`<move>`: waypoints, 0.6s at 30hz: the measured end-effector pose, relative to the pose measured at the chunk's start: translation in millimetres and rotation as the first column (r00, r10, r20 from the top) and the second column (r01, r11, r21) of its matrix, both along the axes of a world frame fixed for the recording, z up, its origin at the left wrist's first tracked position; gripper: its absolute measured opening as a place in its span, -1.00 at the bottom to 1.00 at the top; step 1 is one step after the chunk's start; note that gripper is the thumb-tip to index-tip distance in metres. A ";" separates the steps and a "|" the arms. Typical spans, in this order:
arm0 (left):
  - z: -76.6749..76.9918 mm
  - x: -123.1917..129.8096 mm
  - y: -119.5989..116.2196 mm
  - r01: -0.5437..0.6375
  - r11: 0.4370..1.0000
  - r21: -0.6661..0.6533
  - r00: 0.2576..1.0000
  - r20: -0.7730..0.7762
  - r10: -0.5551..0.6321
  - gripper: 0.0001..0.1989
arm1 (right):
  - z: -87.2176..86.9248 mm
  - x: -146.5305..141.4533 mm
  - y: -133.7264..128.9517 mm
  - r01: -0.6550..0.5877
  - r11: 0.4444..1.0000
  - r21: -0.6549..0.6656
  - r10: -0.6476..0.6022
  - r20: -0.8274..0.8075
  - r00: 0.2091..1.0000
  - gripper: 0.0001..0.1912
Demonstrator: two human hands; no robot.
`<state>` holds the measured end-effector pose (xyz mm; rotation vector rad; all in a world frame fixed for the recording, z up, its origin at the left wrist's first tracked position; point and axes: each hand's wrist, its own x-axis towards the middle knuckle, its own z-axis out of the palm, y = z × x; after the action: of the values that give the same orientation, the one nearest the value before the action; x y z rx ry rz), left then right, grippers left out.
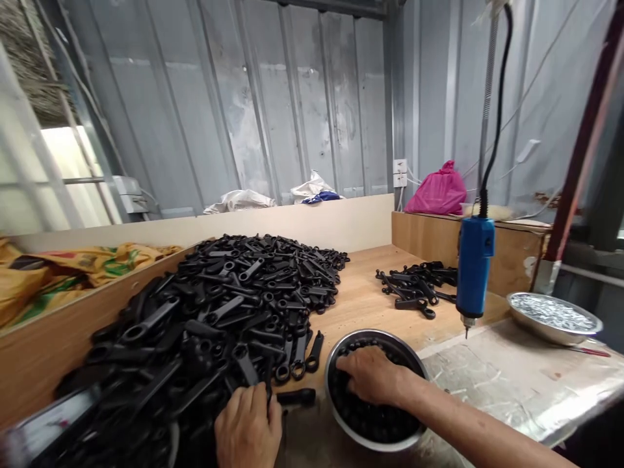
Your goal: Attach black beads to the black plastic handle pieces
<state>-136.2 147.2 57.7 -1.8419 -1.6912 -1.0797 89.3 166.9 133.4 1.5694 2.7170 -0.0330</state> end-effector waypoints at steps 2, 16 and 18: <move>4.2 2.1 -1.5 -0.008 1.000 -0.018 0.995 0.104 0.010 -0.71 | -4.1 0.6 3.9 0.028 0.999 0.020 -0.027 -0.032 0.999 -0.71; 38.5 24.6 -102.4 0.346 0.938 0.008 -0.104 0.994 0.030 -0.82 | 3.0 46.8 -18.5 0.022 0.989 -0.144 -0.106 -0.608 0.787 -0.88; 31.7 27.6 -116.8 0.387 0.921 0.036 -0.296 0.951 0.087 -0.81 | 2.4 47.9 -34.8 -0.047 0.975 -0.217 -0.118 -0.685 0.719 -0.86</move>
<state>-108.5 30.4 89.4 -0.8948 -2.3833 -3.3643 137.2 132.1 135.8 1.8088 3.0085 -1.1176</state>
